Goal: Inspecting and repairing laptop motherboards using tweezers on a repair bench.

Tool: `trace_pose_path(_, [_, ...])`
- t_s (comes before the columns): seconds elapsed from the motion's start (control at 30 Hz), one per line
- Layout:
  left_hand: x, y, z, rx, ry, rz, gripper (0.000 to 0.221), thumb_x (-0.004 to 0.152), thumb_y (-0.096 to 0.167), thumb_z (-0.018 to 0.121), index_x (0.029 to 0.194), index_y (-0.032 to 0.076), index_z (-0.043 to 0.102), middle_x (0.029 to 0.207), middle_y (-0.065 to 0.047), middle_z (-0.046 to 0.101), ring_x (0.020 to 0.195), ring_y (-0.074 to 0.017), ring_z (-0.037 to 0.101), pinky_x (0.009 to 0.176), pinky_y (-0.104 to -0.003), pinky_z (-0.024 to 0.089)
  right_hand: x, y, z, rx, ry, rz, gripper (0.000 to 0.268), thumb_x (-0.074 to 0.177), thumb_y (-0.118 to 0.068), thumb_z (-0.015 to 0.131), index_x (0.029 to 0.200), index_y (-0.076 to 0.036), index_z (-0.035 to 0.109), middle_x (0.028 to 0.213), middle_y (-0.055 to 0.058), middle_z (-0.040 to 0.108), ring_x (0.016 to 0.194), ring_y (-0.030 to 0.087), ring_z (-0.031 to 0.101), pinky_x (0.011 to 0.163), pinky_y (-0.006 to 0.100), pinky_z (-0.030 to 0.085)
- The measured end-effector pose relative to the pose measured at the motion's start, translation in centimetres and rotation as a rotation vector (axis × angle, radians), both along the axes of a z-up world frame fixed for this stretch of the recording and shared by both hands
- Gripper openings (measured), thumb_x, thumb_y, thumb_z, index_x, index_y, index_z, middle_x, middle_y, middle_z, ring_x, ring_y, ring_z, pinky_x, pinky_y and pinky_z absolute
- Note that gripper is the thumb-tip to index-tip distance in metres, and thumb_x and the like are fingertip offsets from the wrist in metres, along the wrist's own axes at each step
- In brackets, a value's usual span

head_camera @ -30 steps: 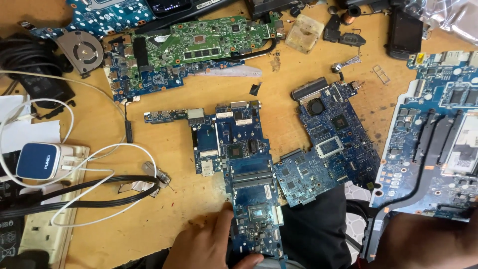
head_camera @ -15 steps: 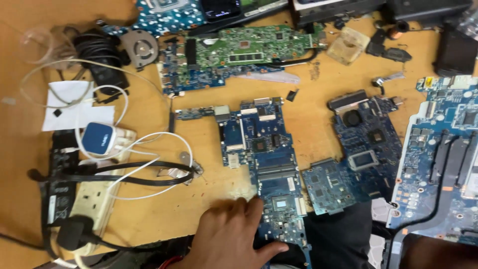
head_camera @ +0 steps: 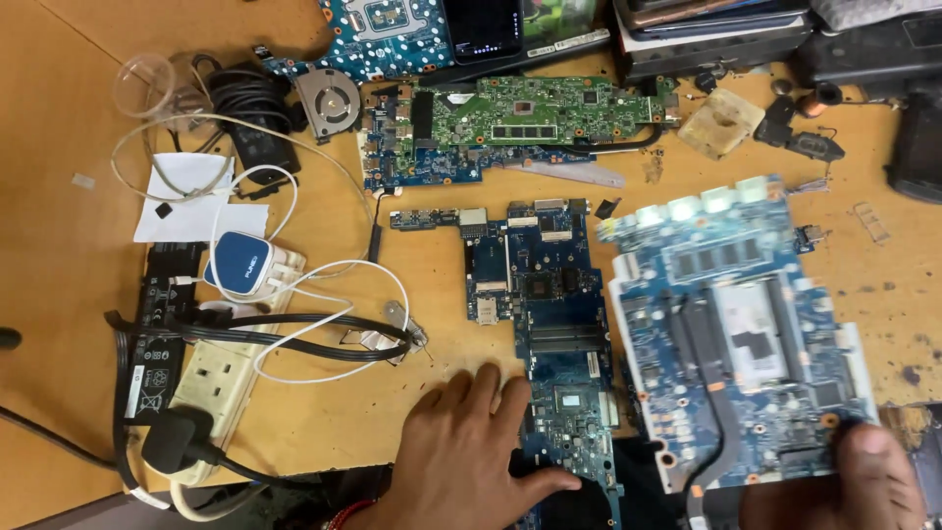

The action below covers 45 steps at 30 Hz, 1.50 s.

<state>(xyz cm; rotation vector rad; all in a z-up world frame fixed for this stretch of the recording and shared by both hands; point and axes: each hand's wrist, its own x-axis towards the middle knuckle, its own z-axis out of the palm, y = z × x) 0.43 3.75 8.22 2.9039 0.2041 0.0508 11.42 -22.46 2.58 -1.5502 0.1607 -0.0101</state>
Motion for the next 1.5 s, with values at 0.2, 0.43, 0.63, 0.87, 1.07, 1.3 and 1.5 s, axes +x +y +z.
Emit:
trace_pose_path(0.2, [-0.3, 0.0, 2.8, -0.945, -0.175, 0.023, 0.079, 0.095, 0.069, 0.050, 0.146, 0.008, 0.050, 0.116, -0.011, 0.070, 0.087, -0.0178, 0.067, 0.060, -0.029, 0.058, -0.4, 4.9, 4.6, 0.183, 0.243, 0.045, 0.022, 0.104, -0.041, 0.061, 0.101, -0.020, 0.057, 0.071, -0.013, 0.039, 0.036, 0.003, 0.028, 0.026, 0.026, 0.019])
trace_pose_path(0.43, [-0.6, -1.7, 0.7, -1.637, -0.082, 0.129, 0.089, 0.093, 0.036, 0.071, 0.160, 0.007, 0.020, 0.140, -0.023, 0.064, 0.106, -0.0298, 0.076, 0.092, -0.037, 0.061, -1.3, 6.5, 5.5, 0.138, 0.248, 0.173, 0.026, 0.094, -0.031, 0.064, 0.114, -0.017, 0.054, 0.064, -0.006, 0.036, 0.031, 0.004, 0.027, 0.029, 0.025, 0.016])
trace_pose_path(0.63, [-0.5, -2.1, 0.6, -2.040, -0.157, 0.189, 0.083, 0.099, 0.014, 0.066, 0.163, 0.012, 0.013, 0.151, -0.026, 0.053, 0.101, -0.0393, 0.073, 0.076, -0.040, 0.061, -0.5, 4.2, 2.9, 0.025, -0.099, 0.269, 0.050, 0.088, -0.029, 0.066, 0.130, -0.004, 0.057, 0.103, 0.002, 0.064, 0.086, 0.008, 0.056, 0.083, 0.018, 0.038])
trace_pose_path(0.87, [-0.6, -0.7, 0.8, -2.021, -0.314, 0.332, 0.079, 0.096, 0.018, 0.070, 0.162, 0.008, 0.026, 0.132, -0.026, 0.063, 0.090, -0.0362, 0.075, 0.070, -0.037, 0.059, 9.5, -2.6, -2.5, -0.291, -0.077, 0.925, 0.088, 0.063, -0.035, 0.079, 0.142, -0.007, 0.055, 0.136, 0.013, 0.063, 0.126, 0.029, 0.066, 0.104, 0.047, 0.050])
trace_pose_path(1.07, [-0.5, -0.1, -1.1, -1.833, -0.423, 0.434, 0.079, 0.096, 0.025, 0.070, 0.160, 0.011, 0.026, 0.134, -0.020, 0.057, 0.087, -0.0306, 0.077, 0.071, -0.038, 0.060, 18.6, -22.8, -18.7, 0.038, 0.154, 0.883, 0.066, 0.092, -0.035, 0.044, 0.156, -0.018, 0.041, 0.158, 0.024, 0.054, 0.141, 0.052, 0.057, 0.114, 0.072, 0.046])
trace_pose_path(1.3, [0.2, 0.5, -1.8, -1.753, -0.384, 0.360, 0.071, 0.101, 0.014, 0.060, 0.162, 0.009, 0.024, 0.122, -0.017, 0.060, 0.077, -0.0252, 0.073, 0.073, -0.038, 0.059, 11.0, -6.2, -1.8, -0.905, -0.159, 0.585, 0.102, 0.051, -0.004, 0.089, 0.148, 0.001, 0.057, 0.129, 0.029, 0.067, 0.125, 0.044, 0.063, 0.117, 0.058, 0.041])
trace_pose_path(1.5, [1.0, 0.9, -1.6, -1.649, -0.347, 0.317, 0.072, 0.104, 0.023, 0.054, 0.164, 0.008, 0.017, 0.116, -0.014, 0.060, 0.076, -0.0226, 0.071, 0.077, -0.037, 0.057, 9.6, -7.7, -3.5, -1.139, -0.491, 0.583, 0.127, 0.037, -0.035, 0.090, 0.153, 0.003, 0.055, 0.164, 0.029, 0.051, 0.150, 0.045, 0.049, 0.125, 0.058, 0.037])
